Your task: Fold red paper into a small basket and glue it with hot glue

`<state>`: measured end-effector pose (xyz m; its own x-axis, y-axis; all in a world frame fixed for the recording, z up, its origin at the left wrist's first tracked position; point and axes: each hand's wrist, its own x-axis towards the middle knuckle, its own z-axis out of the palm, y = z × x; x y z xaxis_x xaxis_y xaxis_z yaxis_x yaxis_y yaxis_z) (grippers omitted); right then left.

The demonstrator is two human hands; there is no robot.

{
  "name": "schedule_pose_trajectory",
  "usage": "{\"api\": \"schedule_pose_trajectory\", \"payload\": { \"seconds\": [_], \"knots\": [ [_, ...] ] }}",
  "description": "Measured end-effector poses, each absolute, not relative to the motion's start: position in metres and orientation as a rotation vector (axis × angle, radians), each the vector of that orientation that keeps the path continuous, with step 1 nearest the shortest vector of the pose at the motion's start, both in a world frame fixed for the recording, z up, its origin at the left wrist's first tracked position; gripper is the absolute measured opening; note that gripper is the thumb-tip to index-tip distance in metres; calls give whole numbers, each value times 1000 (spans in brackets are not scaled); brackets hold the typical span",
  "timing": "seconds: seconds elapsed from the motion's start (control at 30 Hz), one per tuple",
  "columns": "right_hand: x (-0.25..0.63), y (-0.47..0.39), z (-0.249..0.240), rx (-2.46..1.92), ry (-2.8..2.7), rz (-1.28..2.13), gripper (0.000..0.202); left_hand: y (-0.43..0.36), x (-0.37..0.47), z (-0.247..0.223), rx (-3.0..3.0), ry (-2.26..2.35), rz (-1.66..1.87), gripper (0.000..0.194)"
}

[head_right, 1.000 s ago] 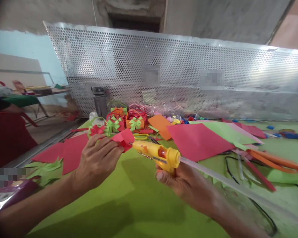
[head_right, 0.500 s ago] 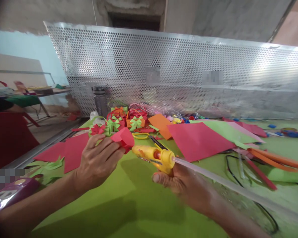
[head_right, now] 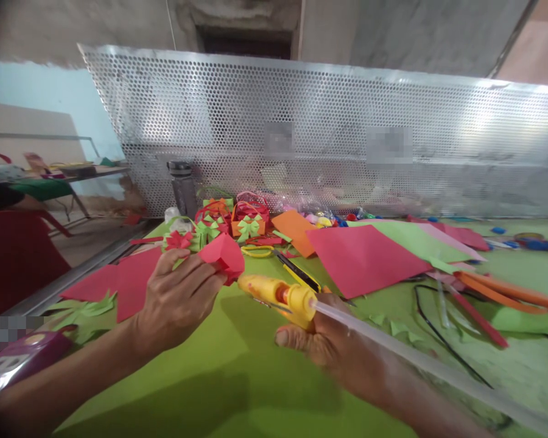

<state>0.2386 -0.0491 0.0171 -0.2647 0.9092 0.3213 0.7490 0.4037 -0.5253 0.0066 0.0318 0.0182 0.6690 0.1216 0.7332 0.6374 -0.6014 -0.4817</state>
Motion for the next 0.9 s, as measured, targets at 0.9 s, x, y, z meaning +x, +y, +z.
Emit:
{"api": "schedule_pose_trajectory", "payload": {
  "seconds": [0.9],
  "knots": [
    [237,-53,10,-1540,-1988,262,45,31,9,18,-2096,-578,-892,17]
  ]
}}
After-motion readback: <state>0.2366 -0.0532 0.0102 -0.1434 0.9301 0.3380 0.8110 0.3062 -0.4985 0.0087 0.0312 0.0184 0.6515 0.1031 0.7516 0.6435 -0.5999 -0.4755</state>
